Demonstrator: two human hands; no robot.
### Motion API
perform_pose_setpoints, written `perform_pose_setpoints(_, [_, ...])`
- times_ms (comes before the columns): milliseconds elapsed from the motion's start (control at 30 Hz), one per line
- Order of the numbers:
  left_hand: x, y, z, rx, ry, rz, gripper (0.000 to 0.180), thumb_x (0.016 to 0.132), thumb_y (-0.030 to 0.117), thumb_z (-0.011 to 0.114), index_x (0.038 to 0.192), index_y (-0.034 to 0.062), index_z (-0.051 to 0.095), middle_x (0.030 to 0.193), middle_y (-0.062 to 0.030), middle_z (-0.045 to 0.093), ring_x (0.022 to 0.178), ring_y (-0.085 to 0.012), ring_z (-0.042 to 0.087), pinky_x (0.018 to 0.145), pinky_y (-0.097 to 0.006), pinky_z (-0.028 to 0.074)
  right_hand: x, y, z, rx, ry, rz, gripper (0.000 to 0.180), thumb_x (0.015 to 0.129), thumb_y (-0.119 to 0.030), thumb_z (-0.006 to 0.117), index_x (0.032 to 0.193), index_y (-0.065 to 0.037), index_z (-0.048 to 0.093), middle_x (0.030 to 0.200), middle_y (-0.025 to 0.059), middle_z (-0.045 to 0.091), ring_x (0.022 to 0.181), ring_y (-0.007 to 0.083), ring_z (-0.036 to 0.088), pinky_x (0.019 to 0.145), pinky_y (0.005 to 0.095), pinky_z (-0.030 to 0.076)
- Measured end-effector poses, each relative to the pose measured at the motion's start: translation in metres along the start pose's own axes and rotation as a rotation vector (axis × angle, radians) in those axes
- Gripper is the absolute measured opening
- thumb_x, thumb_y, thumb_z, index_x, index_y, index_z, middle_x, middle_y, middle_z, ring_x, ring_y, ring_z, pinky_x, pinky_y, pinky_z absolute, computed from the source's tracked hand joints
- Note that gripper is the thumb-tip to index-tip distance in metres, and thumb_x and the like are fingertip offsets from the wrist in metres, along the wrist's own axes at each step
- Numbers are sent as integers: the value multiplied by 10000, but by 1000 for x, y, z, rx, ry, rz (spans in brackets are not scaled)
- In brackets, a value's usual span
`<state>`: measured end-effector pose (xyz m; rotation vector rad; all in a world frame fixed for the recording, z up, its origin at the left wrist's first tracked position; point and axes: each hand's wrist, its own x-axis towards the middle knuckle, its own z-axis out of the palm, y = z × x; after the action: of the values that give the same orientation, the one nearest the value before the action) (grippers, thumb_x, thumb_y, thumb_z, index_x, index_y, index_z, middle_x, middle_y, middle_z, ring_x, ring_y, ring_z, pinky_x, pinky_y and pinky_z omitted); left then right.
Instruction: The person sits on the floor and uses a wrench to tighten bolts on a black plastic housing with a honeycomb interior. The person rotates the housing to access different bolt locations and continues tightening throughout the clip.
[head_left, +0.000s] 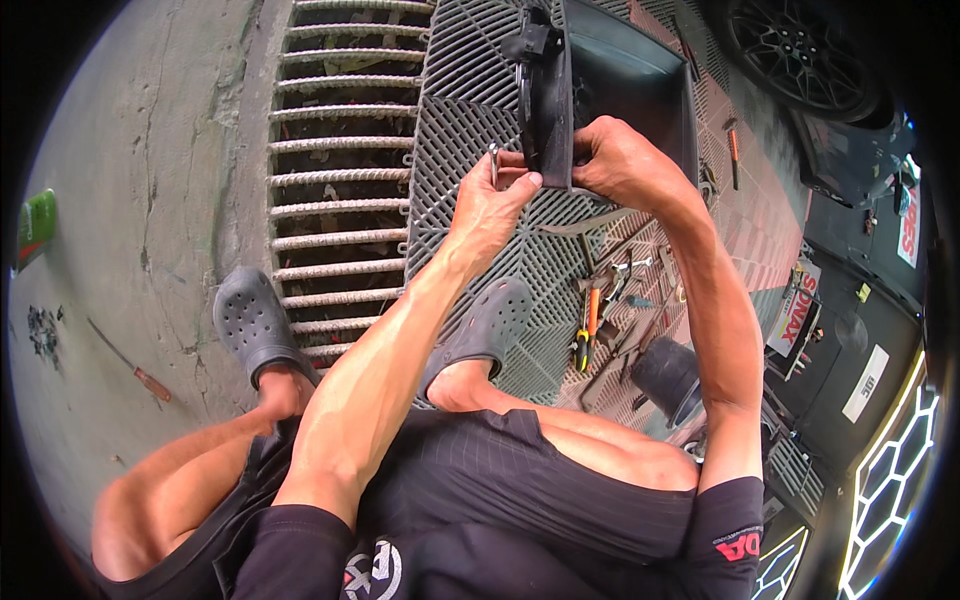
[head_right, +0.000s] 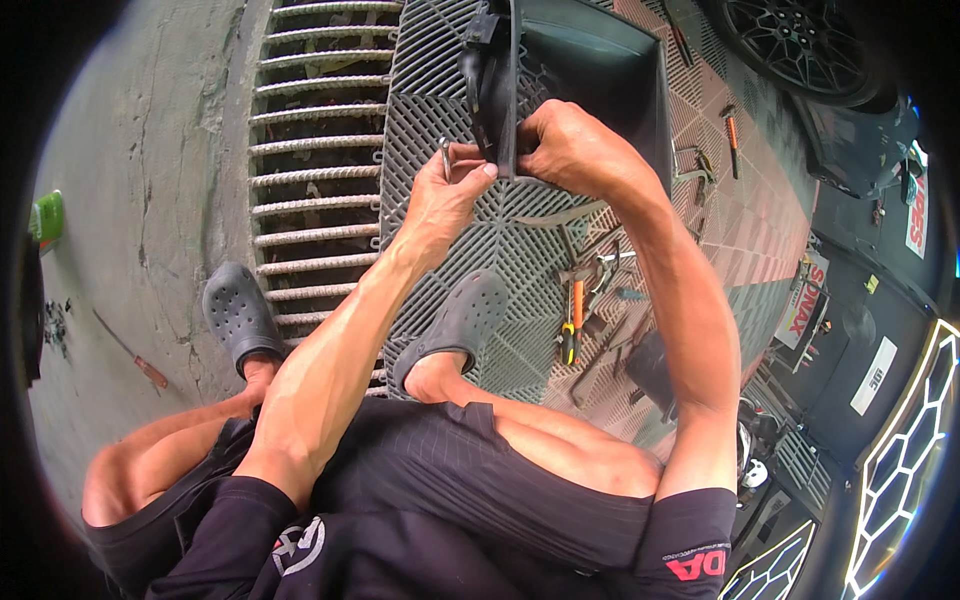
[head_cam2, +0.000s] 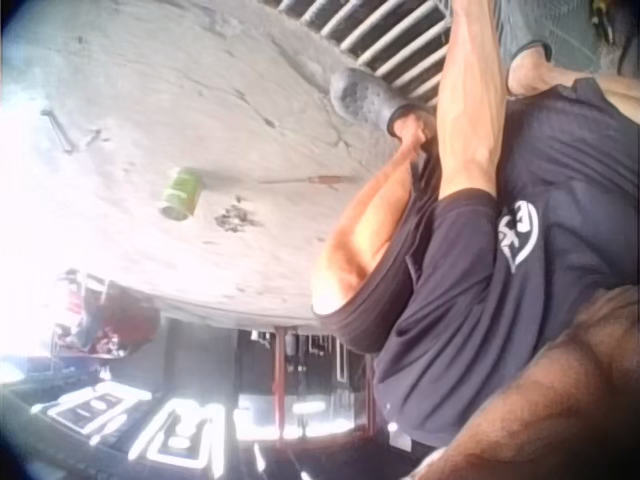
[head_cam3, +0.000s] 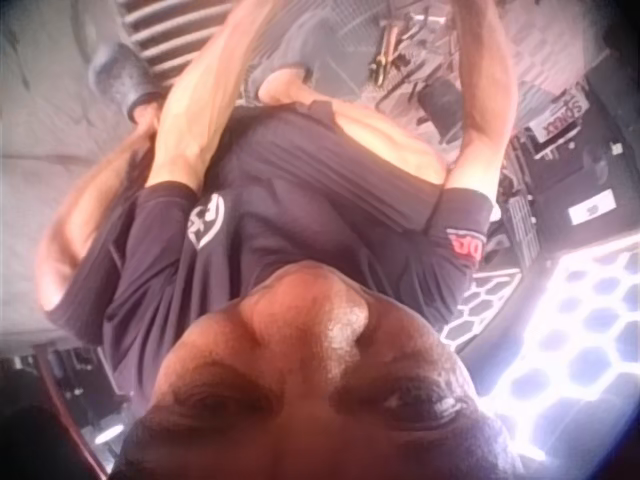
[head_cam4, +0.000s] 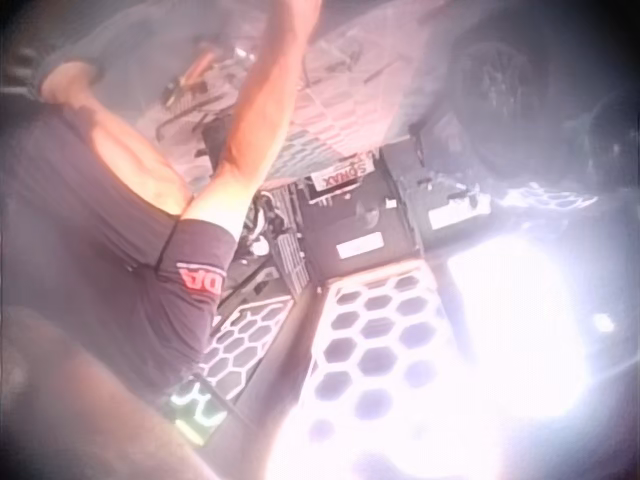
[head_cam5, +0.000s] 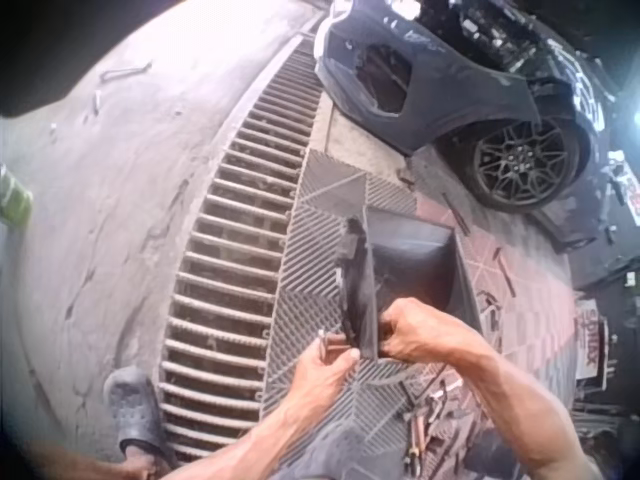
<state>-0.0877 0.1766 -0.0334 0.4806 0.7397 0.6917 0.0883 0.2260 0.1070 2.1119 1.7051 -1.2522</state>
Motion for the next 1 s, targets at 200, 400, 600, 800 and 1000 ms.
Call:
perform_pose_setpoints(200, [0,1,0,41,20,-25,341,1020,161,816,1299,21,678,1164,-54,763,1036,-114,663,918,-306,529,-7,-28,-8,-151,13,45,287,863,-153,833,1094,16,806,855,275,746,729,300,742,749,442,586])
perform_pose_setpoints(400, [1,2,-2,13,25,-33,341,1029,149,808,1311,14,670,1182,-66,765,1072,-128,670,955,-313,528,-8,-24,-1,-27,44,51,290,886,-163,833,1125,-3,810,837,274,734,694,280,699,734,445,583])
perform_pose_setpoints(600, [1,-1,-2,33,27,-58,343,1028,150,811,1309,15,669,1191,-72,767,1100,-135,676,997,-324,530,-11,-30,-8,-90,10,58,298,877,-186,849,1126,-25,820,854,271,742,693,287,691,750,438,584])
perform_pose_setpoints(800, [0,0,4,22,-8,-17,324,1023,139,820,1285,18,674,1182,-63,767,1091,-129,677,1023,-326,520,-13,-26,-13,-114,5,60,313,864,-189,847,1117,-6,815,845,264,744,718,322,722,757,445,586])
perform_pose_setpoints(1000, [2,-3,-2,10,9,-12,319,1020,133,822,1278,22,671,1168,-58,766,1065,-121,676,987,-323,530,-11,-24,-5,-16,53,41,279,866,-171,820,1072,18,804,831,266,737,706,319,721,727,446,574])
